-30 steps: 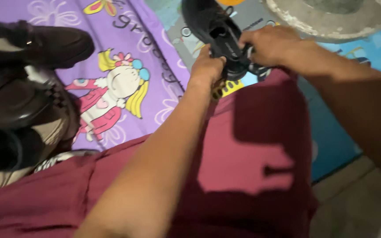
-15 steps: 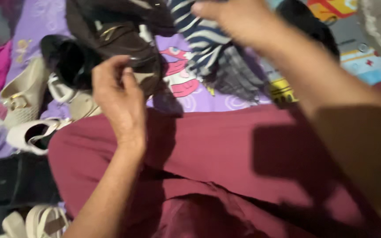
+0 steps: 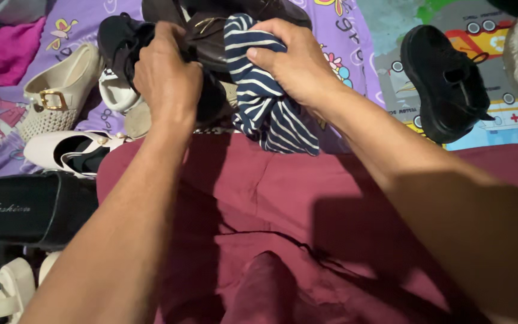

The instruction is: The person wipes a black shoe with a striped cloth, rotating it to clean the upper, sides, and sole. After finishing, they place the shoe down and pick up a second black shoe to continue wiping it in the same manner.

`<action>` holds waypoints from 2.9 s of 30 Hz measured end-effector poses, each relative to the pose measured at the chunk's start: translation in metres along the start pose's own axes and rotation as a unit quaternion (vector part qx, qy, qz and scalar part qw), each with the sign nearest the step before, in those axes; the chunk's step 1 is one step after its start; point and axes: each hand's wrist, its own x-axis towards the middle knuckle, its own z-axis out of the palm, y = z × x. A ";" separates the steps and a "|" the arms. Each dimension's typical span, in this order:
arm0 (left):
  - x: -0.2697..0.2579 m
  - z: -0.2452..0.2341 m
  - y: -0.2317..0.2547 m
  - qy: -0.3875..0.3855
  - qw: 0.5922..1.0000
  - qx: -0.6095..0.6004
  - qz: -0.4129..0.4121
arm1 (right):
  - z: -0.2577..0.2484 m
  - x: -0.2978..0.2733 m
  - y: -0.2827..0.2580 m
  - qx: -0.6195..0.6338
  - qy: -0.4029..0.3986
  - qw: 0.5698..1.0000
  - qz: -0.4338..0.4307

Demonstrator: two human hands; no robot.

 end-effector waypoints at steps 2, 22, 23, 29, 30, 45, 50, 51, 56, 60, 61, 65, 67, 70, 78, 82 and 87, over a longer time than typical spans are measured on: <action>-0.004 -0.013 0.001 0.025 0.995 -0.100 0.002 | -0.002 -0.003 0.001 0.028 0.006 1.000 -0.002; -0.064 -0.029 0.112 -0.074 0.932 -0.239 0.264 | -0.117 -0.051 0.054 0.359 0.220 0.907 0.012; -0.063 -0.012 0.113 -0.100 0.934 -0.245 0.239 | -0.121 -0.052 0.066 0.360 0.216 0.907 0.039; -0.097 0.042 0.112 -0.270 0.932 -0.212 0.114 | -0.146 -0.069 0.118 0.325 0.330 0.879 0.114; -0.109 0.045 0.114 -0.213 0.940 -0.219 0.151 | -0.150 -0.067 0.123 0.319 0.369 0.869 0.086; -0.126 0.049 0.102 -0.238 0.924 -0.284 0.096 | -0.076 -0.116 0.133 -0.192 0.207 0.959 0.029; -0.133 0.043 0.102 -0.225 0.915 -0.308 0.131 | -0.127 -0.040 0.127 -0.157 0.300 0.941 0.005; -0.135 0.041 0.101 -0.224 0.916 -0.303 0.140 | -0.133 -0.029 0.125 -0.149 0.291 0.945 0.009; -0.134 0.042 0.099 -0.237 0.916 -0.284 0.152 | -0.117 -0.021 0.127 -0.303 0.116 0.927 -0.190; -0.135 0.046 0.099 -0.245 0.914 -0.283 0.157 | -0.117 -0.024 0.129 -0.333 -0.007 0.917 -0.222; -0.135 0.046 0.100 -0.244 0.916 -0.278 0.156 | -0.125 -0.020 0.125 -0.342 0.007 0.917 -0.206; -0.136 0.046 0.101 -0.208 0.921 -0.274 0.185 | -0.151 0.002 0.111 -0.423 0.086 0.894 -0.120; -0.136 0.045 0.100 -0.221 0.917 -0.280 0.176 | -0.145 0.009 0.109 -0.381 0.051 0.914 -0.127; -0.137 0.045 0.097 -0.240 0.917 -0.278 0.157 | -0.128 0.000 0.121 -0.355 -0.055 0.918 -0.166; -0.139 0.048 0.097 -0.221 0.918 -0.273 0.184 | -0.173 0.012 0.135 -0.431 0.031 0.889 -0.152; -0.137 0.047 0.097 -0.223 0.921 -0.264 0.181 | -0.173 0.021 0.132 -0.398 0.032 0.914 -0.071; -0.138 0.044 0.097 -0.294 0.911 -0.250 0.148 | -0.107 0.021 0.114 -0.385 -0.223 0.860 -0.250</action>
